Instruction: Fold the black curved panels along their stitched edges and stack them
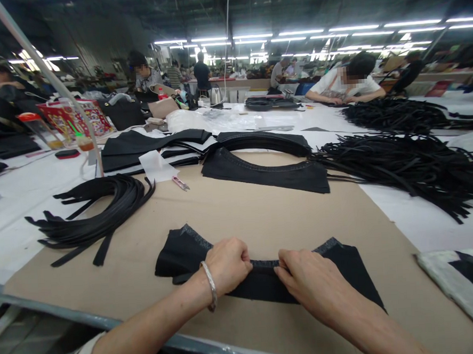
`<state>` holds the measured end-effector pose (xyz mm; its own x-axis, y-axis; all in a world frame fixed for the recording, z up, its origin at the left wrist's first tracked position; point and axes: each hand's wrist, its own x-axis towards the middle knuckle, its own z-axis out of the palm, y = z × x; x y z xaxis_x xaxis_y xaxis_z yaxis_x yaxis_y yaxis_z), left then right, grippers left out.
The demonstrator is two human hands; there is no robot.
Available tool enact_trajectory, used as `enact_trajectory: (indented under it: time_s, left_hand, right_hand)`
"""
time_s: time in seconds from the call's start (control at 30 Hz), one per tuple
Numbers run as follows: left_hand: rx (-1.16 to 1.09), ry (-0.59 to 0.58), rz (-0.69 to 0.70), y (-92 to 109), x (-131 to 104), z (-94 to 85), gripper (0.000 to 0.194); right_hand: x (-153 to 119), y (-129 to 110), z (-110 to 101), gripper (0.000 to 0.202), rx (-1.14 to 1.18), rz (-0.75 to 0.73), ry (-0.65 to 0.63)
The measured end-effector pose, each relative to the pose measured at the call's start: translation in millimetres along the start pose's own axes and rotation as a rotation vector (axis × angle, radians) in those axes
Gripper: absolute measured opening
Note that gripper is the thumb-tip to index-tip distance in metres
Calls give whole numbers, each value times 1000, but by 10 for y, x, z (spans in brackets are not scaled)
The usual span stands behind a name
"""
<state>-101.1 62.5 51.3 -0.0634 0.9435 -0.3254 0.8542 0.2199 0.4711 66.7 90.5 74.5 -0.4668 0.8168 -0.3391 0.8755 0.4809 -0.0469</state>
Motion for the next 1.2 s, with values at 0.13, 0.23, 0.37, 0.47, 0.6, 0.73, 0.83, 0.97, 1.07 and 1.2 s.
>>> enact_trajectory:
  time_s: [0.13, 0.23, 0.37, 0.47, 0.6, 0.73, 0.83, 0.97, 1.07, 1.2]
  left_hand:
    - [-7, 8, -7, -21, 23, 19, 10]
    - [-15, 8, -6, -35, 34, 27, 10]
    - [-23, 5, -12, -29, 28, 25, 11]
    - [-26, 8, -13, -21, 21, 24, 12]
    - [-30, 2, -7, -19, 18, 22, 14]
    - [-34, -13, -3, -12, 16, 6, 14]
    - [-29, -19, -2, -9, 13, 3, 15]
    - [-10, -9, -1, -17, 12, 22, 17]
    - [10, 8, 4, -19, 8, 39, 18]
    - [51, 25, -4, -6, 3, 64, 17]
  right_hand:
    - [21, -14, 2, 25, -2, -7, 2]
    - [40, -20, 7, 24, 3, 3, -2]
    - [51, -16, 5, 24, 6, 8, -12]
    - [53, -8, 10, 24, 11, 2, -8]
    - [53, 6, 26, 24, 17, 5, -5]
    - [52, 14, 35, 24, 38, 6, -11]
    - [56, 14, 37, 23, 45, 10, -9]
    - [68, 8, 42, 22, 43, 8, -6]
    - [75, 6, 55, 23, 30, 2, -12]
    - [71, 3, 67, 21, 10, -2, -14]
